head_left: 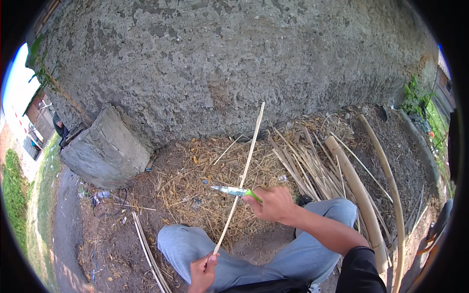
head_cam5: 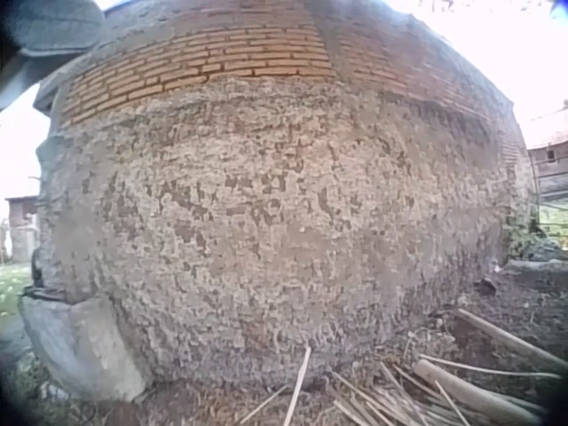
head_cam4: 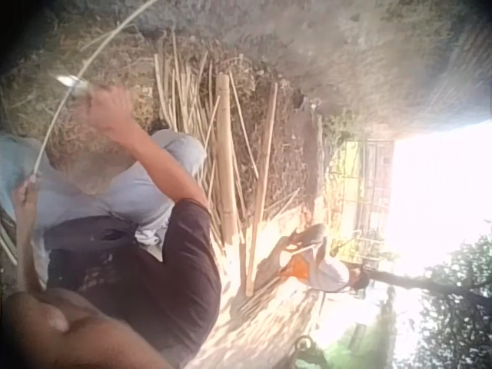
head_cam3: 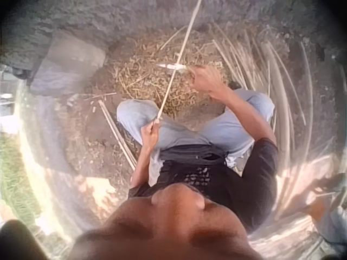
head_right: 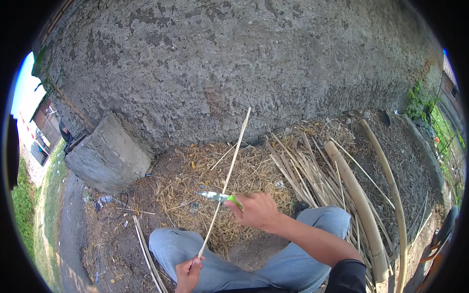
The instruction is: The person scrapes a bamboo strip using a knife, bends and turns the strip by hand, and scrapes the bamboo strip again with the knife.
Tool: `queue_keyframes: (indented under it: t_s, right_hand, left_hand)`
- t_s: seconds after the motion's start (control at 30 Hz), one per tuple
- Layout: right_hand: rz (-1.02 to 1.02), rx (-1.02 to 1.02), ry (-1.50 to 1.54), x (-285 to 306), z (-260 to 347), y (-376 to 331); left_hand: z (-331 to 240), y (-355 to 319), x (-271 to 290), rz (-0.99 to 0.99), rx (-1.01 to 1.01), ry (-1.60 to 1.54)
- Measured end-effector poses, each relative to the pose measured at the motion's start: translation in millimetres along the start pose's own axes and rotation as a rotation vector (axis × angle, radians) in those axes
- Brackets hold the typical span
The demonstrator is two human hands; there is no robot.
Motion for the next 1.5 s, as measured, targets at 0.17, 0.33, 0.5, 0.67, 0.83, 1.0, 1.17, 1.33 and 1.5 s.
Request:
queue_keyframes:
  t_s: [0.17,0.33,0.5,0.67,0.83,1.0,1.17,1.33,1.5]
  right_hand:
    - [-0.069,-0.063,-0.139,26.1,-22.5,10.6]
    - [-0.036,-0.123,-0.041,17.6,-37.0,4.2]
    - [0.109,-0.046,-0.040,-11.8,-25.9,-16.4]
    - [-0.189,-0.125,-0.154,24.1,-60.7,24.9]
    - [0.065,-0.005,-0.083,-3.2,-43.4,2.1]
    - [-0.180,-0.178,-0.109,30.8,-83.7,24.1]
    - [-0.053,-0.086,-0.062,18.1,-61.7,13.4]
    - [-0.072,-0.260,-0.144,36.3,-90.1,24.4]
    - [0.095,-0.067,-0.025,2.9,-43.6,0.8]
  left_hand:
    - [-2.1,-2.9,0.8,0.026,0.026,0.104]
    - [-16.6,-4.2,-4.3,0.051,0.043,-0.003]
    - [-1.7,-4.8,-7.5,0.070,0.110,0.038]
    - [9.3,-21.2,-1.7,0.057,0.034,0.068]
    - [20.1,-30.4,9.8,0.037,0.048,0.170]
    - [23.8,-55.8,19.4,0.081,0.104,0.115]
    - [31.9,-66.0,23.2,0.057,0.126,0.015]
    - [27.7,-72.7,28.1,0.090,0.106,0.090]
    - [28.1,-72.1,29.0,0.005,0.056,0.101]
Point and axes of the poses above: each hand's wrist, its own y-axis towards the middle knuckle, its own x-axis out of the back of the hand, z = x × y, the point moved 4 cm from there along y, towards the middle knuckle, and after that the axes turned 15 degrees about y, right-handed, at the moved point
